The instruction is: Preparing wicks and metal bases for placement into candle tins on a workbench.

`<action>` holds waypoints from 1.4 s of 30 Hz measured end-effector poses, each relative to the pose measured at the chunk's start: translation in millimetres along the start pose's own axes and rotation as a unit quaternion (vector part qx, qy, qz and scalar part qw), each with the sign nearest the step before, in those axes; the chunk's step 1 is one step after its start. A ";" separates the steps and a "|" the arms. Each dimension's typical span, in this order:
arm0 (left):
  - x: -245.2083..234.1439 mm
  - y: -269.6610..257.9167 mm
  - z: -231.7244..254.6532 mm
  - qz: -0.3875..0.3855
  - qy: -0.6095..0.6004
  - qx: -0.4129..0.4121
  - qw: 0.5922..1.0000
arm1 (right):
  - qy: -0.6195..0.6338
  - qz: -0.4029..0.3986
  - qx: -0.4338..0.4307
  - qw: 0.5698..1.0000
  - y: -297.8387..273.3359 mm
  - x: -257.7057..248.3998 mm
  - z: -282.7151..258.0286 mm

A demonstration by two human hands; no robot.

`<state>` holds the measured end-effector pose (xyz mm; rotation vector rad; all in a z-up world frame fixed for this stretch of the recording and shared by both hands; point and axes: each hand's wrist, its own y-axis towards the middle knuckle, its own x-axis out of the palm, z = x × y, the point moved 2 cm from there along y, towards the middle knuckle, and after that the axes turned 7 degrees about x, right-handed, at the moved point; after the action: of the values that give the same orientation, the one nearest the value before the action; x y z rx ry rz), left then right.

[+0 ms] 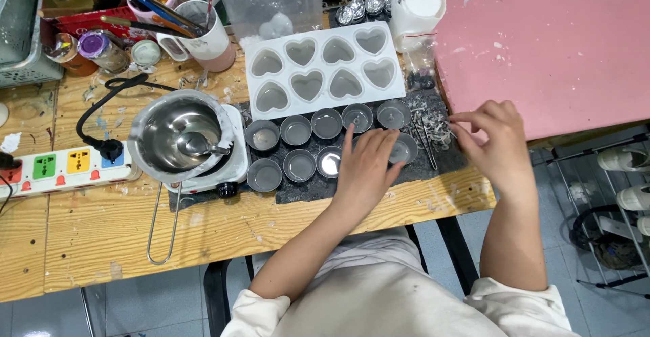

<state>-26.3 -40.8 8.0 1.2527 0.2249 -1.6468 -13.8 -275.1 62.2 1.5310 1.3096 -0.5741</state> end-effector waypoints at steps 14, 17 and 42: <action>69.6 48.7 63.6 -0.047 0.182 0.081 0.979 | -0.177 -0.030 0.040 0.983 -37.2 43.3 26.2; 81.5 59.2 60.1 -0.065 0.226 0.078 0.969 | -0.154 -0.030 0.030 0.987 -37.8 44.9 23.7; 87.1 66.0 44.8 -0.075 0.199 0.106 0.971 | -0.123 -0.034 0.017 0.992 -34.0 48.6 32.1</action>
<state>2.5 -152.8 -15.8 1.7653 0.4065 -1.5612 -22.9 -284.8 -3.9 1.3976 1.1695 -0.8056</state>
